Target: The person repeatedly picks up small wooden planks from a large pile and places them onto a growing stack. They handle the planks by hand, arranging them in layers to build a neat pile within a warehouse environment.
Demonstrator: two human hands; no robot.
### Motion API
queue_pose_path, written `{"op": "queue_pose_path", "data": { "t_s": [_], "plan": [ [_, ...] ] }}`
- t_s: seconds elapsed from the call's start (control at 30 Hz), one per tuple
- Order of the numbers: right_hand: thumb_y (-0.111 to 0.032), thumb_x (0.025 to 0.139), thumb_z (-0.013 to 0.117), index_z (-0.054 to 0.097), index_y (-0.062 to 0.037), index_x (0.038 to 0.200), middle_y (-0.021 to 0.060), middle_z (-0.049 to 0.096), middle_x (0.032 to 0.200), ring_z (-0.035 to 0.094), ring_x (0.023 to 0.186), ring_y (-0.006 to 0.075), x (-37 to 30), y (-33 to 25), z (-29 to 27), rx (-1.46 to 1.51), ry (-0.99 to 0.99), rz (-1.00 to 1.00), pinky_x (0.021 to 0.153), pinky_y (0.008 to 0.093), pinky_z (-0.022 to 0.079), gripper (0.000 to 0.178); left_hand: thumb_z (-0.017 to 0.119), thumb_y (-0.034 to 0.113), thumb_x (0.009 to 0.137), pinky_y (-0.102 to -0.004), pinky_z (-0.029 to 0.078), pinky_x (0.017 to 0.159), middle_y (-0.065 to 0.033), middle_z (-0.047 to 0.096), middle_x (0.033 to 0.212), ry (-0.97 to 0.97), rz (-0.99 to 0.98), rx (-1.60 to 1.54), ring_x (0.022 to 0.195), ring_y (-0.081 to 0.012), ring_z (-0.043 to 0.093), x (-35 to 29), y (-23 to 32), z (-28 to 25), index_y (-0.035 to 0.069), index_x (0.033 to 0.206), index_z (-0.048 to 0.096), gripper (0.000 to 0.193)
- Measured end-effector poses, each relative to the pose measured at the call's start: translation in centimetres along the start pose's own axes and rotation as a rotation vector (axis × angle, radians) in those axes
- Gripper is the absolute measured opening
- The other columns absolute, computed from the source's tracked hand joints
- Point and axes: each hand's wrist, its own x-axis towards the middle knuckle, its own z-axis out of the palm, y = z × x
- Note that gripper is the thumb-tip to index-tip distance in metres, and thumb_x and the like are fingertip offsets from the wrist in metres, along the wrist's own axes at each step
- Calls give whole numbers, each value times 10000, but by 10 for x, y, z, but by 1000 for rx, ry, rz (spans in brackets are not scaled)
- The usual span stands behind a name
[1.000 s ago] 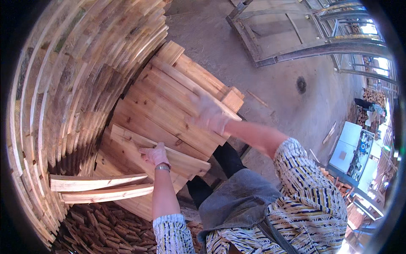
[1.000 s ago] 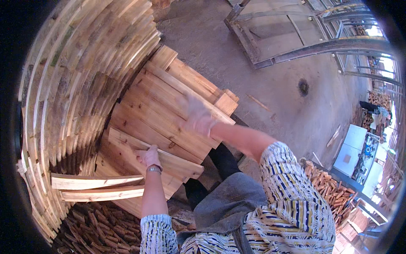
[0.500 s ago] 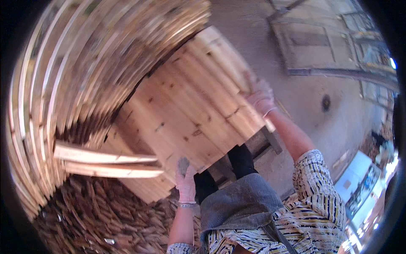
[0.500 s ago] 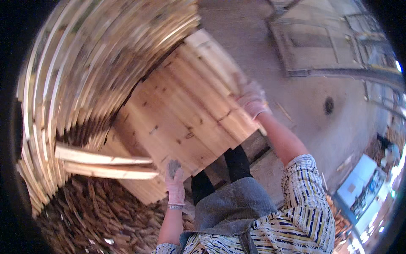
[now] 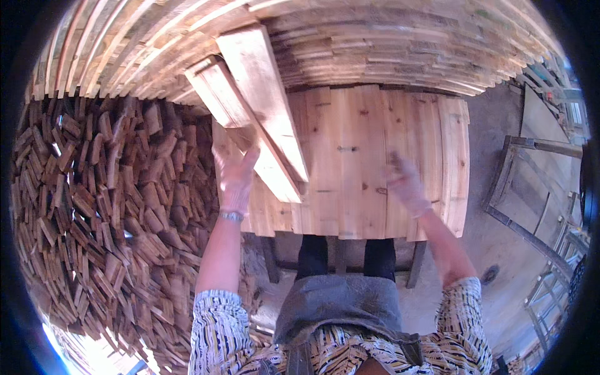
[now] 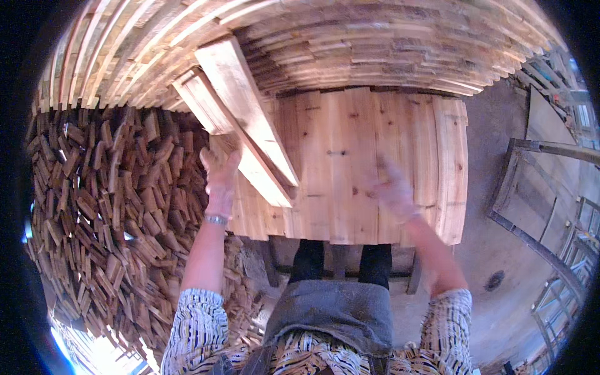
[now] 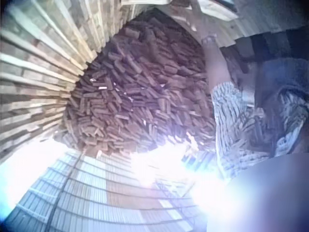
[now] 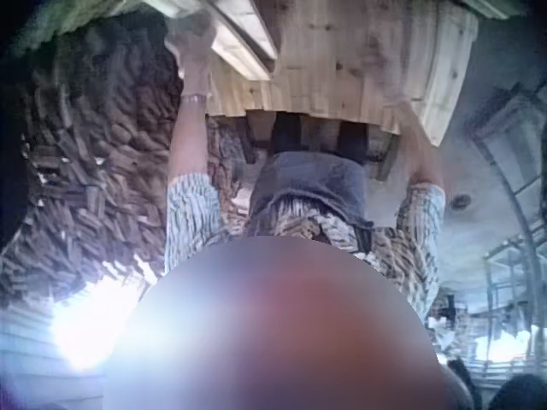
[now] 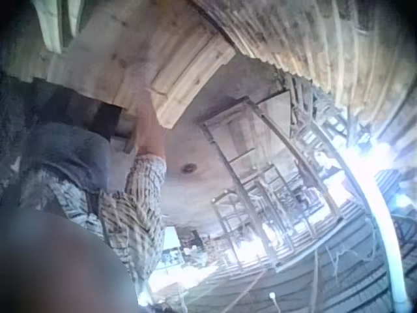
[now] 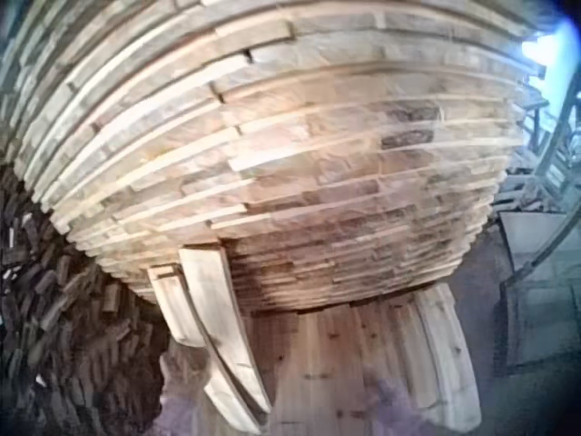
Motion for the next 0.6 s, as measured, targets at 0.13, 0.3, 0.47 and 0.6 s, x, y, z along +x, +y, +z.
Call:
{"op": "queue_pose_path", "data": {
  "t_s": [0.13,0.3,0.47,0.6],
  "plan": [
    [-383,933,670,344,0,1532,212,449,1529,435,1419,309,62,-214,79,392,-209,100,1172,417,344,782,897,622,601,-450,239,1243,-281,42,1646,171,-200,367,1556,-343,19,57,10,16,10,1558,-185,1569],
    [-305,972,636,340,-22,1536,200,636,1279,599,1205,288,112,-210,166,546,-72,85,1013,380,475,697,954,425,604,-447,346,1189,-281,201,1608,86,121,-10,1483,-373,280,87,-21,-5,39,1580,-92,1481],
    [-223,1012,594,279,-62,1571,170,681,1181,648,1084,236,45,-202,116,494,85,-26,959,353,503,662,869,60,745,-409,441,1134,-286,489,1428,-70,135,-256,1301,-347,531,32,12,-22,-52,1548,178,1065],
    [-344,965,652,245,-99,1594,196,686,1219,667,1114,288,-25,-176,54,96,84,245,986,369,501,787,769,123,858,-497,412,1148,-265,354,1523,-780,-170,-424,1362,-388,411,79,-153,-60,-30,1548,225,892]
  ]
}}
